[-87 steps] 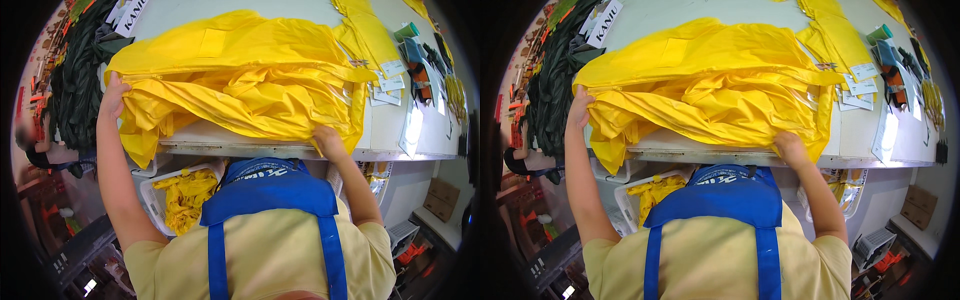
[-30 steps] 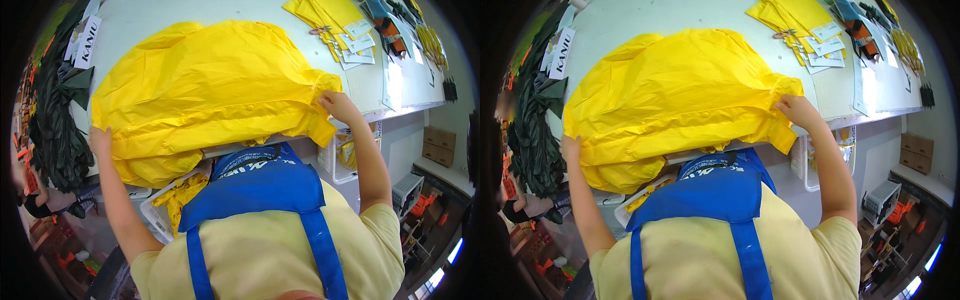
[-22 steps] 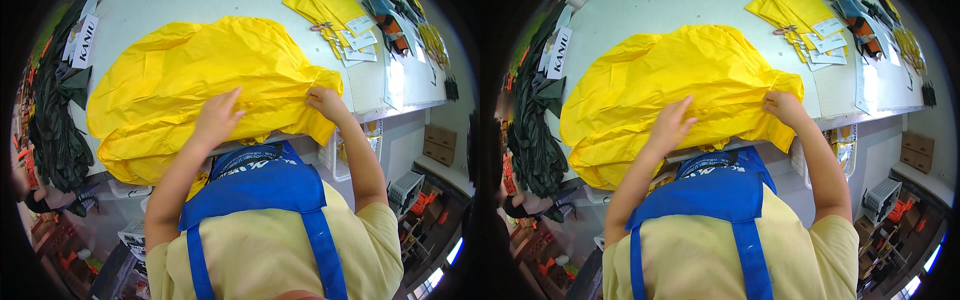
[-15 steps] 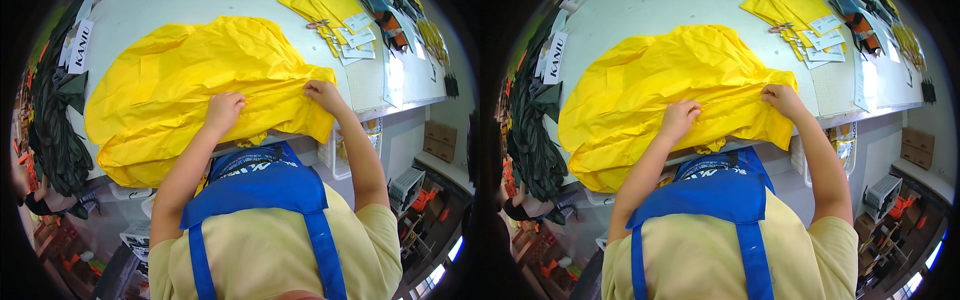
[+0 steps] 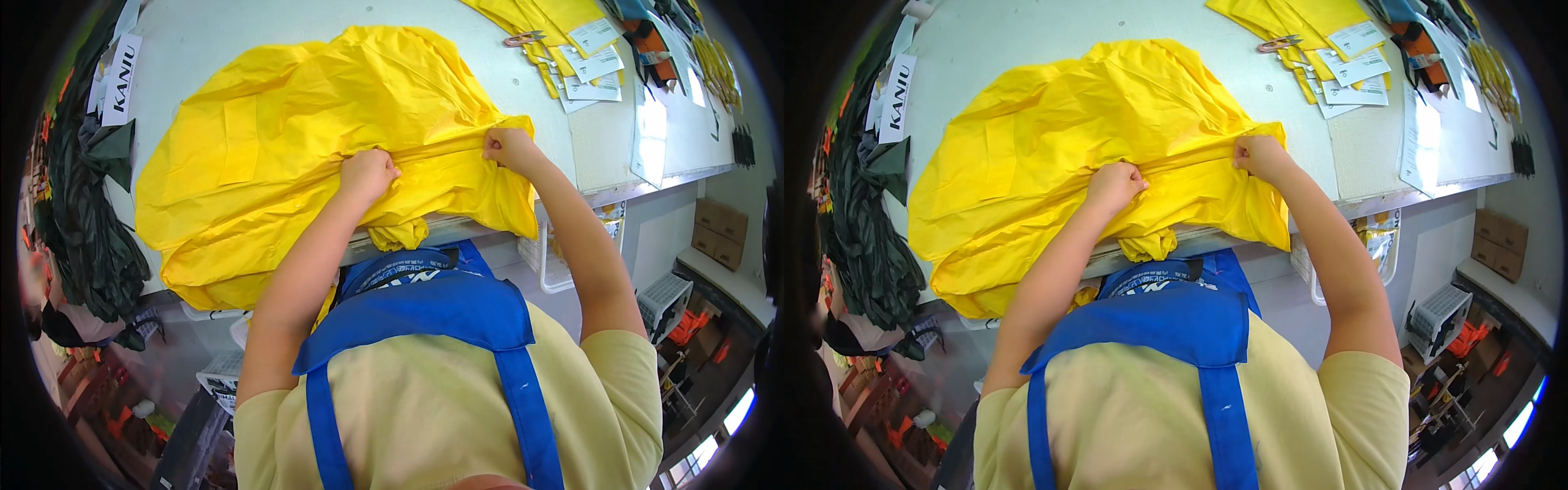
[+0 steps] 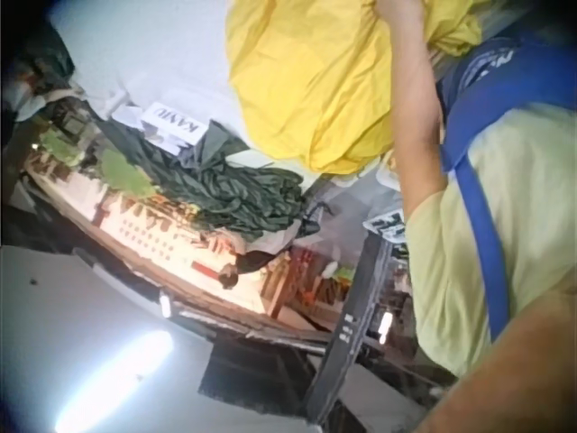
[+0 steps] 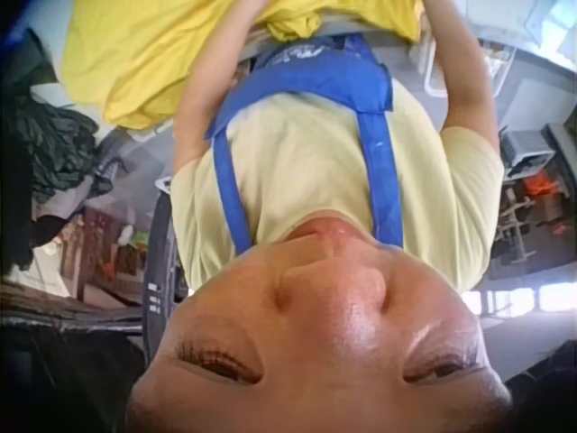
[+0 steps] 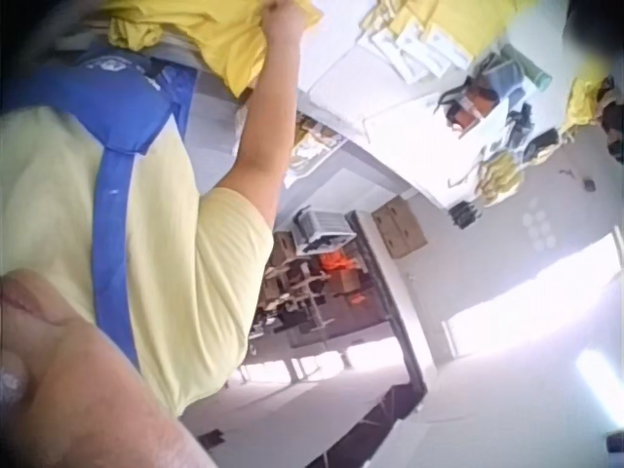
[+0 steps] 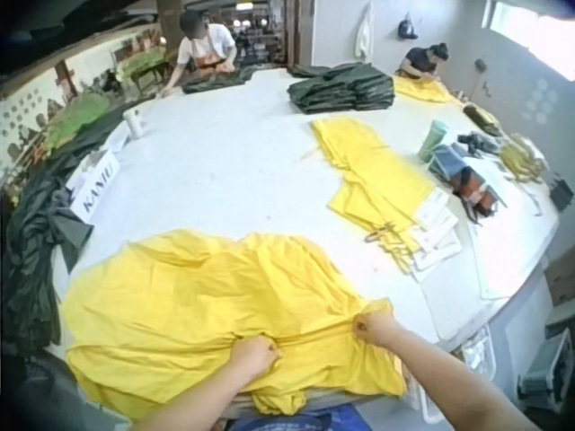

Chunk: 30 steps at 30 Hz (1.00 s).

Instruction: The person folds a yellow raincoat on a white table, trims loose threads with scissors, and places the folded item into a plastic bag. The person repeats this process with another yellow raincoat.

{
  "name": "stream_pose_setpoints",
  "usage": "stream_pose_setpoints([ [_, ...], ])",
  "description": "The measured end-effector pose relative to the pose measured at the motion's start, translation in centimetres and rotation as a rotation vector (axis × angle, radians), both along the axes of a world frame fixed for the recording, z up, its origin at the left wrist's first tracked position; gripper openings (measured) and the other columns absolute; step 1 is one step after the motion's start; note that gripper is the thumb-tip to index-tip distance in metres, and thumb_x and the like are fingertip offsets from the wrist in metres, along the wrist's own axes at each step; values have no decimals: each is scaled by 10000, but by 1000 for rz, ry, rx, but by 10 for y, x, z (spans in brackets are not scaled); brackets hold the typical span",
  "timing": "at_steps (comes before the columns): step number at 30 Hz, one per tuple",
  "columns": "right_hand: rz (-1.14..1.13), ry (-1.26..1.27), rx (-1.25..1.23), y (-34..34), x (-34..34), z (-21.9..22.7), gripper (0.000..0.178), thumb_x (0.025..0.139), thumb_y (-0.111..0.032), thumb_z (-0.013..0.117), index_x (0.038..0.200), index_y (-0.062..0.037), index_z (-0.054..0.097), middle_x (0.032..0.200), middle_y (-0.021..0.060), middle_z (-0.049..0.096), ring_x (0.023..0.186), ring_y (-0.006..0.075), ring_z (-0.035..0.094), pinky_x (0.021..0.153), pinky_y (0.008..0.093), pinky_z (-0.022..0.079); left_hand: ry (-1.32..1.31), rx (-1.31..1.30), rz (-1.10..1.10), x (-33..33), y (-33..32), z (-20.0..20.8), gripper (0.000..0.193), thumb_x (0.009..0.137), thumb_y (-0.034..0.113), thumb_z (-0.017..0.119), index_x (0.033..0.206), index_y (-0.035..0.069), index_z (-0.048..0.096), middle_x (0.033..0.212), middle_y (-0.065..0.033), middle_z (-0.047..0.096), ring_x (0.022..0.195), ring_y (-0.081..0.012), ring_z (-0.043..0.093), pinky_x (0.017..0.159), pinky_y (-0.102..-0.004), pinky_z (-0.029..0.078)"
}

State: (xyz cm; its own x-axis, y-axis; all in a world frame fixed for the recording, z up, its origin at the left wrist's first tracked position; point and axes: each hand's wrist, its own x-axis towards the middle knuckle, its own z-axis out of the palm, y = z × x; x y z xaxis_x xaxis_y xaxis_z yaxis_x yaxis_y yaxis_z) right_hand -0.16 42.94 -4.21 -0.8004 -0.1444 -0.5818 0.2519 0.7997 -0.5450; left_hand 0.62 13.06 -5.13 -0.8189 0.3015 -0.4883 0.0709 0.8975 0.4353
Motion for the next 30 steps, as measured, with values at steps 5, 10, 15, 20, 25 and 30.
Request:
stream_pose_setpoints([
  [5, 87, 86, 18, -1, 1, -5, 153, 747, -130, 700, 809, -29, 603, 705, 91, 632, 627, 210, 616, 579, 323, 483, -48, 19, -47, -9, -4, -3, 225, 728, 328, 706, 754, 104, 690, 778, -117, 670, 763, -289, 641, 682, -396, 495],
  [10, 49, -12, 41, -1, -4, 1, 109, 762, -68, 678, 767, -25, 578, 645, 63, 591, 554, 147, 581, 532, 289, 475, -3, 77, -9, 3, -10, 6, 219, 743, 318, 692, 814, 112, 673, 802, -105, 666, 781, -290, 628, 704, -406, 473],
  [15, -14, 181, 195, 57, -8, 10, 113, 749, -67, 668, 768, -10, 573, 601, 64, 570, 523, 144, 561, 509, 288, 465, 515, 17, 89, 70, -87, 40, 168, 775, 248, 652, 876, 121, 611, 865, -59, 615, 874, -251, 578, 780, -410, 396],
  [20, 195, 538, 578, -7, -14, 61, 233, 808, -163, 641, 1006, -74, 554, 1017, 151, 570, 925, 319, 584, 753, 428, 484, 623, -236, 128, 108, -164, 87, 127, 760, 195, 665, 860, 121, 636, 849, -24, 614, 877, -240, 549, 799, -389, 398],
  [25, 452, 591, -292, -181, 23, 65, 195, 797, -168, 651, 949, -47, 641, 920, 144, 626, 887, 318, 590, 810, 384, 468, 588, -73, 78, 95, -194, 91, 125, 758, 150, 670, 874, 107, 656, 872, -43, 630, 896, -246, 563, 822, -382, 418],
  [30, 471, 341, -201, -213, 15, 21, 199, 807, -182, 608, 952, -58, 663, 886, 162, 653, 871, 325, 609, 814, 398, 470, 442, 130, 77, 84, -223, 71, 127, 799, 135, 629, 914, 87, 653, 879, -90, 639, 852, -298, 579, 767, -381, 461],
])
